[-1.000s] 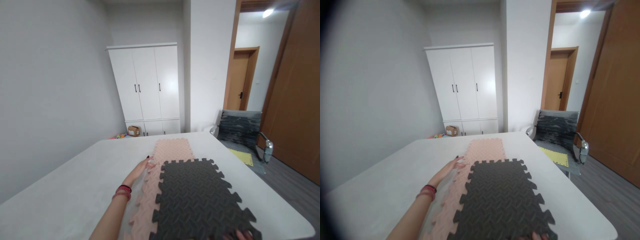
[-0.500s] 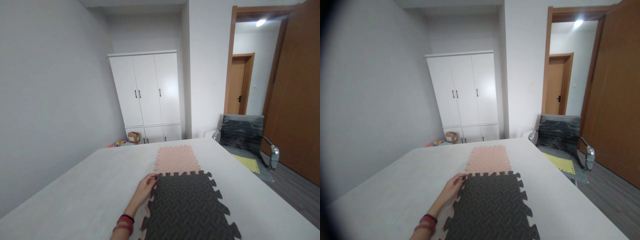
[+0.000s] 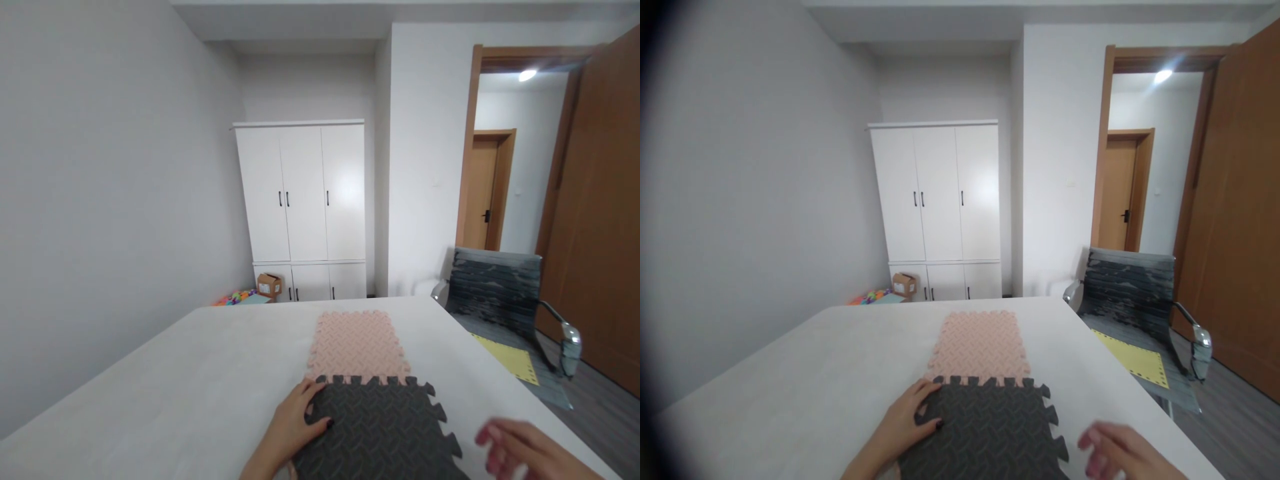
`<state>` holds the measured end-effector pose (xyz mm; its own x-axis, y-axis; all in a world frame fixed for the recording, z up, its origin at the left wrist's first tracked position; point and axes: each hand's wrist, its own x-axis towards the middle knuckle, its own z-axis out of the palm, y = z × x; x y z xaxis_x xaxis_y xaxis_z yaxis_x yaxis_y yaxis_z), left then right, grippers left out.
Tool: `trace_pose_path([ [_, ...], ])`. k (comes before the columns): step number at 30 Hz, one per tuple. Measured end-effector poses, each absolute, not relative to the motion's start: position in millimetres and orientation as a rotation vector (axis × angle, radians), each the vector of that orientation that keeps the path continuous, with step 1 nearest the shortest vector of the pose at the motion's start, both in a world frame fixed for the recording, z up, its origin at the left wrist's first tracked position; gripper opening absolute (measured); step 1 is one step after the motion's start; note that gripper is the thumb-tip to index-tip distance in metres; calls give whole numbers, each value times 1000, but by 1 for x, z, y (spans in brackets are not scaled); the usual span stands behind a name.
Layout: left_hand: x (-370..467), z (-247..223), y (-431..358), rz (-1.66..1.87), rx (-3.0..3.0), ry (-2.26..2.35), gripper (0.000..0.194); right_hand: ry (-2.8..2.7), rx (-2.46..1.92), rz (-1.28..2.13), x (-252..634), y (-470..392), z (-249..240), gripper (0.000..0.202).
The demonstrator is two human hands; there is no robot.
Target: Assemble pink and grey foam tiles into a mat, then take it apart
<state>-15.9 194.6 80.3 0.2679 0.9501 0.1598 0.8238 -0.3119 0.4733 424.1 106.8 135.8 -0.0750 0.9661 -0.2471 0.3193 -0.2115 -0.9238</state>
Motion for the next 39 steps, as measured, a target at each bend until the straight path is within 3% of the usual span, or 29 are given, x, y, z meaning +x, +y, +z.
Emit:
trace_pose_path([
  [3,-17,78,195,586,2220,1648,65,-1554,-1601,1202,400,199,123,40],
  [6,-18,77,195,602,2210,1649,67,-1711,-1808,985,366,265,100,25],
  [11,-17,81,191,674,2229,1586,65,-1681,-1904,1022,335,308,80,15],
  [17,-15,85,192,686,2249,1534,62,-1622,-1911,1031,335,312,86,23],
  [22,-17,81,194,673,2258,1522,63,-1791,-1877,797,318,308,96,11],
  [26,-16,84,192,675,2252,1495,63,-1879,-1812,555,302,292,110,29],
  [39,-13,75,195,694,2210,1515,62,-2330,-1099,-48,205,224,223,14],
])
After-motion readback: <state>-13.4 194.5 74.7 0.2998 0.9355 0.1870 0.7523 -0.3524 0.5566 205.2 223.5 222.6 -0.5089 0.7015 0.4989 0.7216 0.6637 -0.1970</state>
